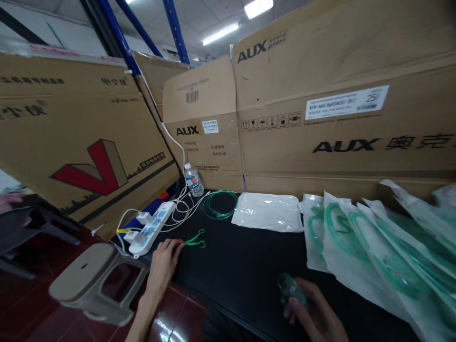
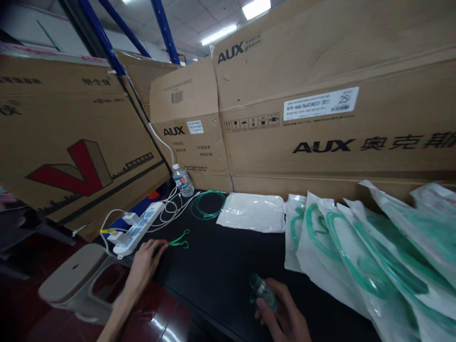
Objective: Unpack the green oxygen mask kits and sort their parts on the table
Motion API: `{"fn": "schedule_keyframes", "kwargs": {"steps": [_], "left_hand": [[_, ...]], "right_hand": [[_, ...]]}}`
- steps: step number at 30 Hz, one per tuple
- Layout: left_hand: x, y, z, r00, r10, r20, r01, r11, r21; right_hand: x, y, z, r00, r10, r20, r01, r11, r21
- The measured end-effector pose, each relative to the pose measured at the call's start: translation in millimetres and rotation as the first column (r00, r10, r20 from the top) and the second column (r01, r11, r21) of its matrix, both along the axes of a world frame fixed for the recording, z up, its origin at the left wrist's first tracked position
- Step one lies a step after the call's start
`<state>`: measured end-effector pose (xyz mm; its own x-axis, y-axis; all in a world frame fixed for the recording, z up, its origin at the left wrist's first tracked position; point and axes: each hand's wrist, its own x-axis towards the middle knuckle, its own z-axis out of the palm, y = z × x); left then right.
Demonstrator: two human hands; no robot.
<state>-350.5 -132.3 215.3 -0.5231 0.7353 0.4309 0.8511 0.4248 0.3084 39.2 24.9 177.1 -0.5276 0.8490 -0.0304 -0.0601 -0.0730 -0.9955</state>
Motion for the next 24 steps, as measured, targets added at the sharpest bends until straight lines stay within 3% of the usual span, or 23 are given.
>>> {"fn": "schedule_keyframes", "kwargs": {"steps": [3, 5, 6, 7, 9, 11, 13, 17, 19, 24], "left_hand": [[14, 21, 6.0, 0.998, 0.047, -0.029, -0.045, 0.997, 0.063], [47, 38, 10.2, 0.999, 0.016, 0.034, -0.020, 0.994, 0.106], [69, 46, 12.5, 0.990, -0.036, 0.137, 0.017, 0.991, 0.136], [95, 53, 14.9, 0.946, -0.123, 0.300, 0.083, 0.986, 0.141], [147, 67, 19.5, 0.757, -0.284, 0.589, 0.263, 0.957, 0.123], [189, 77, 22.3, 0.580, -0.353, 0.734, 0.384, 0.913, 0.135], [213, 83, 23.0, 0.472, -0.369, 0.800, 0.393, 0.901, 0.184], [220, 86, 19.1, 0.297, -0.354, 0.887, 0.364, 0.901, 0.238], [215, 86, 14.8, 0.246, -0.351, 0.903, 0.373, 0.895, 0.247], [205, 90, -2.8, 0.302, -0.404, 0.863, 0.392, 0.878, 0.273]], "right_hand": [[1, -4, 7, 0.999, 0.016, 0.044, -0.019, 0.999, 0.050], [-2, -8, 11, 0.998, 0.008, 0.066, -0.014, 0.996, 0.089], [-3, -9, 12, 0.997, -0.002, 0.079, -0.007, 0.994, 0.107], [-4, -11, 13, 0.995, -0.011, 0.094, -0.001, 0.992, 0.124], [-5, -12, 13, 0.993, -0.034, 0.111, 0.014, 0.985, 0.174], [-5, -13, 12, 0.991, -0.058, 0.118, 0.026, 0.966, 0.257], [-5, -13, 11, 0.989, -0.099, 0.113, 0.051, 0.929, 0.366], [-6, -13, 7, 0.978, -0.196, 0.077, 0.125, 0.834, 0.538], [-7, -12, 4, 0.973, -0.215, 0.078, 0.131, 0.803, 0.582], [-7, -11, 3, 0.969, -0.214, 0.121, 0.102, 0.799, 0.592]]}}
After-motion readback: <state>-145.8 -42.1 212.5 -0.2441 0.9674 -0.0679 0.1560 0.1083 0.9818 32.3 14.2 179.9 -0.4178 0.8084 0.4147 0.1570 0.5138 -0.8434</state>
